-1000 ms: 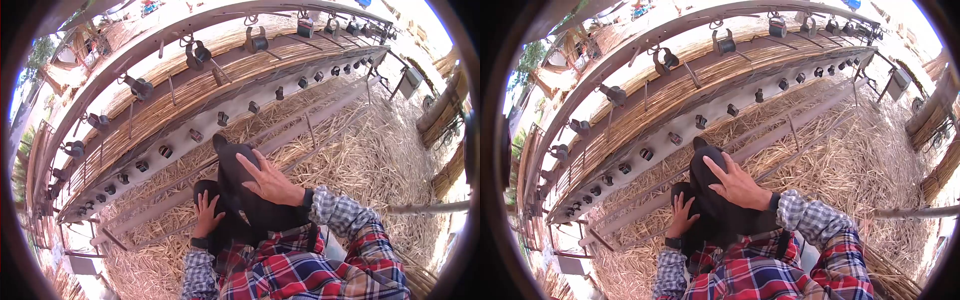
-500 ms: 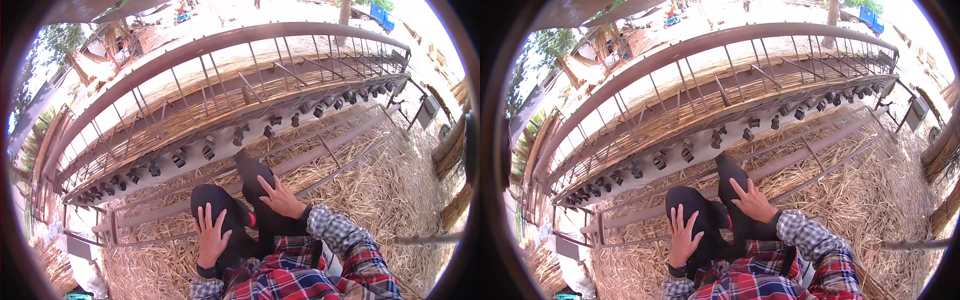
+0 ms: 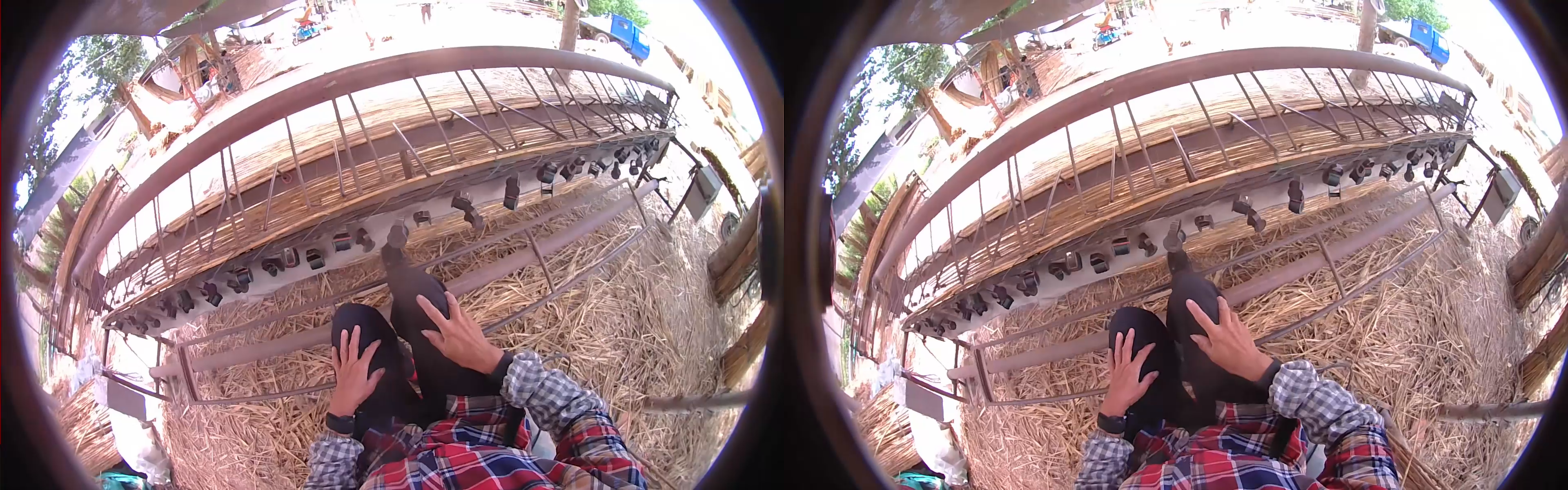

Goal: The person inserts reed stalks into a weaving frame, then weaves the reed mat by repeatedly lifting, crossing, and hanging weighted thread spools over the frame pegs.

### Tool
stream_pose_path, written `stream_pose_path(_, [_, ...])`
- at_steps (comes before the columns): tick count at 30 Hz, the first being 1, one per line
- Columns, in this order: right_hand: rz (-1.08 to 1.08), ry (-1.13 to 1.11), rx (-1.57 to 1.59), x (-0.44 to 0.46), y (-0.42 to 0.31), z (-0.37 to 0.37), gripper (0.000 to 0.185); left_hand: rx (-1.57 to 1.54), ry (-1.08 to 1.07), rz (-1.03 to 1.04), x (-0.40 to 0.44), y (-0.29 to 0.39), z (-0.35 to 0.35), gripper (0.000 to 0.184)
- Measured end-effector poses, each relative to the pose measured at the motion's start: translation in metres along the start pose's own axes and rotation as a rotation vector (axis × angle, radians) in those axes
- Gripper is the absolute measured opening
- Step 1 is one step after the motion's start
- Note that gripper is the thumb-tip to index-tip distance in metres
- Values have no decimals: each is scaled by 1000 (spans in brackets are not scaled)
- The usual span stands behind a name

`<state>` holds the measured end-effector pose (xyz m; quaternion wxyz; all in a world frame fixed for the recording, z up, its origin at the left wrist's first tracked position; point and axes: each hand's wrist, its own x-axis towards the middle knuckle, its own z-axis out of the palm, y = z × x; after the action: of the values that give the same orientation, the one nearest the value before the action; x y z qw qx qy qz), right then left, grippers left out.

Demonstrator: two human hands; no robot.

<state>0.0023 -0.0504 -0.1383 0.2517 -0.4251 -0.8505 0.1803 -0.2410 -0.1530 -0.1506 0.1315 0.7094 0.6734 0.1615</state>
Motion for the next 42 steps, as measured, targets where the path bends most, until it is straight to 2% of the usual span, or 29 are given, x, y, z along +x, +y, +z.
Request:
stream_pose_path(9, [-35, 31, 28, 0, -10, -16, 69, -29, -89, -2, 5, -18, 20, 60])
stream_pose_path(16, [-16, 21, -20, -6, 1, 0, 69, 24, -13, -9, -8, 5, -4, 63])
stream_pose_path(19, [28, -73, 5, -5, 10, 7, 68, 60, 67, -10, -14, 17, -21, 63])
stream_pose_path(22, [-32, -180, -68, -8, 15, 2, 66, 83, 96, -33, -32, 32, -42, 63])
stream_pose_path(23, [-31, -228, -18, -6, 10, -8, 57, 97, 121, -38, -35, 37, -47, 63])
stream_pose_path(24, [-27, -241, -17, -4, 7, -16, 57, 110, 149, -39, -36, 40, -49, 63])
stream_pose_path(26, [-159, -196, 85, 1, 0, -29, 50, 99, 145, -46, -37, 39, -49, 62])
stream_pose_path(27, [-211, -111, 187, 7, -8, -39, 41, 88, 150, -32, -34, 35, -44, 61])
stream_pose_path(28, [-212, -122, 189, 15, -20, -55, 41, 79, 157, -17, -30, 30, -39, 60])
stream_pose_path(32, [-260, -184, 838, 24, -72, -140, 34, 47, 140, -11, -16, 21, -24, 58])
stream_pose_path(34, [-443, -225, 1103, 17, -90, -176, 33, 30, 114, 0, -7, 9, -10, 55])
stream_pose_path(36, [-637, -133, 1545, 8, -110, -185, 21, -10, 27, -30, -2, -1, 9, 53])
stream_pose_path(38, [-778, -121, 1433, -4, -116, -200, 34, -31, -23, -24, 1, -21, 36, 52])
stream_pose_path(40, [-817, -112, 1422, -11, -135, -216, 23, -25, -88, -24, 3, -31, 54, 51])
stream_pose_path(42, [-793, -103, 1432, -18, -142, -219, 20, -37, -138, -12, 6, -36, 67, 50])
